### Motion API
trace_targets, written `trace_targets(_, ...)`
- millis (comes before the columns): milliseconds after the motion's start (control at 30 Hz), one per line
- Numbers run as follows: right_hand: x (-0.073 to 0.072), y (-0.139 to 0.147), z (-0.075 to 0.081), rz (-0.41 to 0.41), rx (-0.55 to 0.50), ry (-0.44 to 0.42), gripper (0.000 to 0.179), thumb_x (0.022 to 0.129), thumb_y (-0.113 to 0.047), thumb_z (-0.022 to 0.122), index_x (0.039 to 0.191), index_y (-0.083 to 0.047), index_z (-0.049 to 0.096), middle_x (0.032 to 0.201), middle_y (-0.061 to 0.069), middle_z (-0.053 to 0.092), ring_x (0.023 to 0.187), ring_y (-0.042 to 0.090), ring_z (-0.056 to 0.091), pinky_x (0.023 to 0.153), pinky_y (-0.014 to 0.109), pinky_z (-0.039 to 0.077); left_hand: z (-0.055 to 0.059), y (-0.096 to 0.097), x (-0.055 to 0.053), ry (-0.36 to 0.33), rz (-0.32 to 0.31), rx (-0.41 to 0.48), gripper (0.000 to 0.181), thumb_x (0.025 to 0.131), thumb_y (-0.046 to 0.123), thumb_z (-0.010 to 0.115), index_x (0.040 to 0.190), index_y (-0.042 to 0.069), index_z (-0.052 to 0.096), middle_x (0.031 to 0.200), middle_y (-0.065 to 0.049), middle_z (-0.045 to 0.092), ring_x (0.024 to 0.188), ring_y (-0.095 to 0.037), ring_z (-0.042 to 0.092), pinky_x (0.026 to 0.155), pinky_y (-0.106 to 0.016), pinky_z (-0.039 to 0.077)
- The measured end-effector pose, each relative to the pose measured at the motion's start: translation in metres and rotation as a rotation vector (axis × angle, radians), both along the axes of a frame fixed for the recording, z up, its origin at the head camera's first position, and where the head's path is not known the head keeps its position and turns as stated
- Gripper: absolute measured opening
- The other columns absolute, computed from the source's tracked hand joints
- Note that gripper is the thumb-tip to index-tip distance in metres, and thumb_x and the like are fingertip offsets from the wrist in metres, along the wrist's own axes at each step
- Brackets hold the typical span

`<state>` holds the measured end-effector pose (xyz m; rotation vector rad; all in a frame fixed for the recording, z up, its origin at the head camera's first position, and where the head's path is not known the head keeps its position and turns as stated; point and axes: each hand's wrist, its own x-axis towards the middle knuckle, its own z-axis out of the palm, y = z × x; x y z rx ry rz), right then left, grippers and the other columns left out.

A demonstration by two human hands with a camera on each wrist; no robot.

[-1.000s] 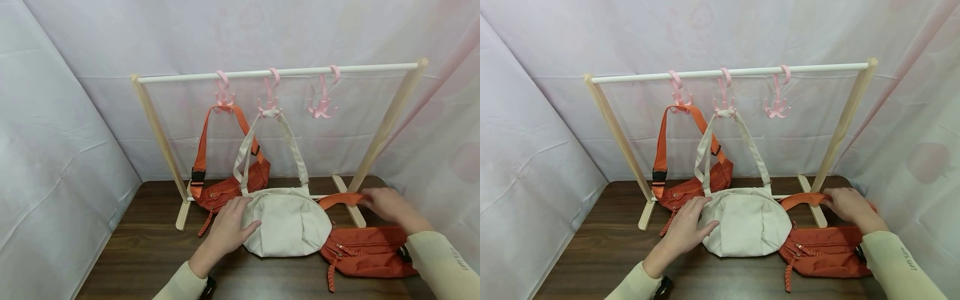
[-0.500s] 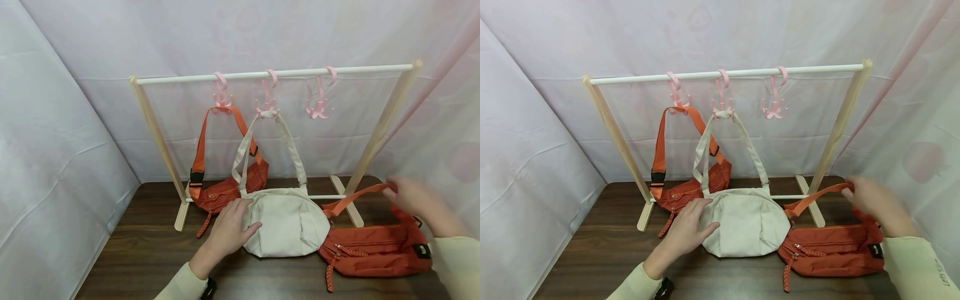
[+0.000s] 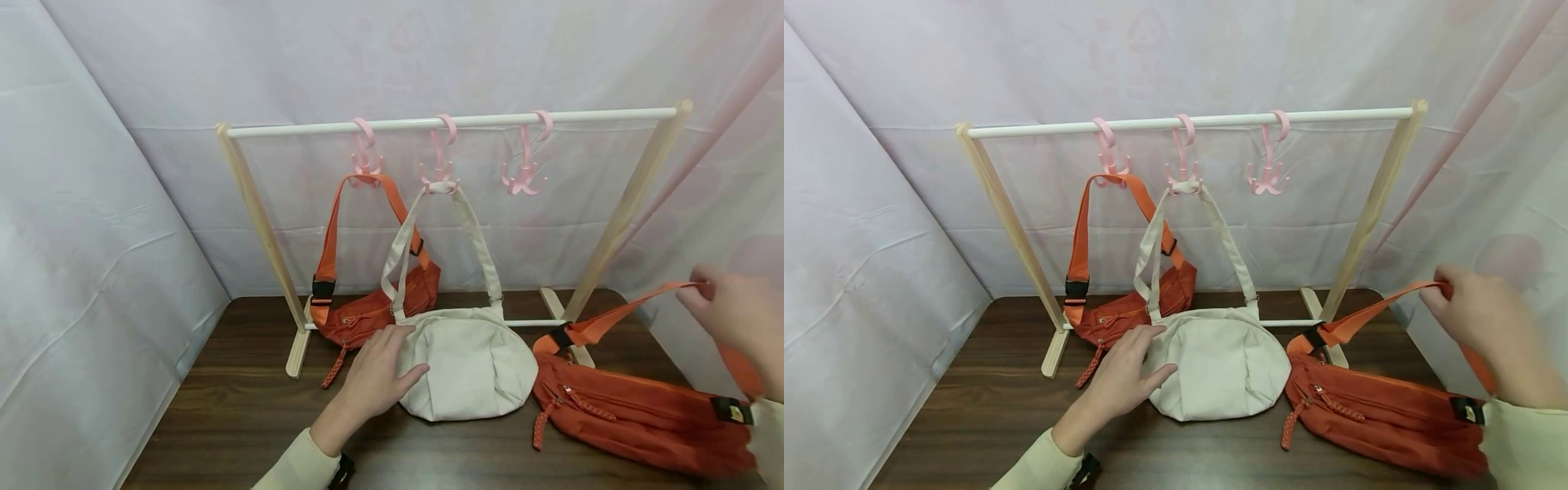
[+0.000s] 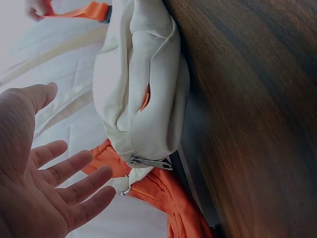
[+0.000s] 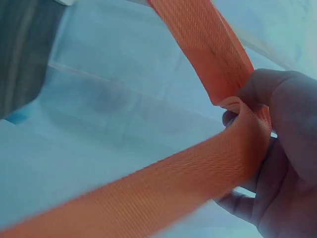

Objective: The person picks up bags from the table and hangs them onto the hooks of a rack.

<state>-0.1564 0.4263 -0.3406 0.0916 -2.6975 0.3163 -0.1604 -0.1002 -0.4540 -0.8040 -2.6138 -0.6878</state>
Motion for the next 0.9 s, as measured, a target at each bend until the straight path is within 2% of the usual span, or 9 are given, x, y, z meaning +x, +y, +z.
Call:
trace_targets(100,0.007,-0.001,0.009,-0.041,-0.044,0.091,0.011,0.102,-0.001,0.053,0.097,0.008,0.051,0.056,0.007,0.044,0.045,0.022,0.032,0.045,0.035,0.026,0.0,0.002,-0.001,0.0,-0.005,0.0,0.068,0.095,0.049,0.079,0.147,0.011,0.057,0.134,-0.004,0.063,0.12,-0.023,0.062,0.103,-0.047,0.051)
trace_targets(200,0.011,-0.005,0.019,-0.044,-0.092,0.189,0.01,0.099,0.0,0.05,0.096,0.009,0.052,0.06,0.015,0.05,0.047,0.017,0.032,0.045,0.032,0.026,0.001,0.004,-0.001,-0.002,-0.009,-0.002,0.067,0.096,0.05,0.078,0.147,0.012,0.057,0.137,-0.003,0.062,0.124,-0.023,0.061,0.106,-0.047,0.05)
trace_targets(300,0.015,-0.012,0.028,-0.001,-0.114,0.293,0.009,0.098,0.002,0.052,0.092,0.009,0.055,0.069,0.026,0.055,0.05,0.006,0.032,0.045,0.025,0.025,0.003,0.007,-0.001,-0.004,-0.018,0.004,0.067,0.097,0.051,0.077,0.148,0.012,0.056,0.14,-0.002,0.061,0.127,-0.022,0.06,0.107,-0.046,0.049)
trace_targets(400,0.019,-0.021,0.036,0.044,-0.1,0.381,0.008,0.098,0.004,0.055,0.093,0.009,0.057,0.074,0.031,0.058,0.056,-0.007,0.031,0.048,0.019,0.024,0.006,0.011,-0.001,-0.002,-0.034,0.018,0.068,0.097,0.051,0.077,0.148,0.012,0.056,0.14,-0.002,0.061,0.127,-0.021,0.059,0.107,-0.045,0.049)
trace_targets(600,0.026,-0.043,0.048,0.117,-0.131,0.419,0.007,0.1,0.005,0.058,0.097,0.011,0.06,0.071,0.03,0.062,0.066,-0.027,0.03,0.051,0.012,0.028,0.016,0.019,-0.002,0.017,-0.069,0.062,0.066,0.098,0.05,0.075,0.148,0.012,0.056,0.14,-0.002,0.062,0.129,-0.018,0.058,0.108,-0.044,0.05)
trace_targets(733,0.03,-0.055,0.054,0.151,-0.097,0.413,0.005,0.097,0.006,0.059,0.099,0.01,0.061,0.067,0.025,0.062,0.061,-0.022,0.035,0.048,0.013,0.03,0.024,0.027,-0.002,0.022,-0.099,0.115,0.066,0.099,0.054,0.072,0.148,0.013,0.055,0.139,-0.003,0.063,0.129,-0.018,0.059,0.106,-0.044,0.051)
trace_targets(900,0.035,-0.068,0.059,0.175,0.031,0.454,0.014,0.098,-0.004,0.06,0.104,0.008,0.064,0.065,0.02,0.064,0.047,0.004,0.044,0.046,0.02,0.03,0.035,0.038,0.001,0.01,-0.124,0.171,0.067,0.099,0.057,0.07,0.149,0.014,0.055,0.138,0.001,0.062,0.126,-0.019,0.061,0.101,-0.042,0.054)
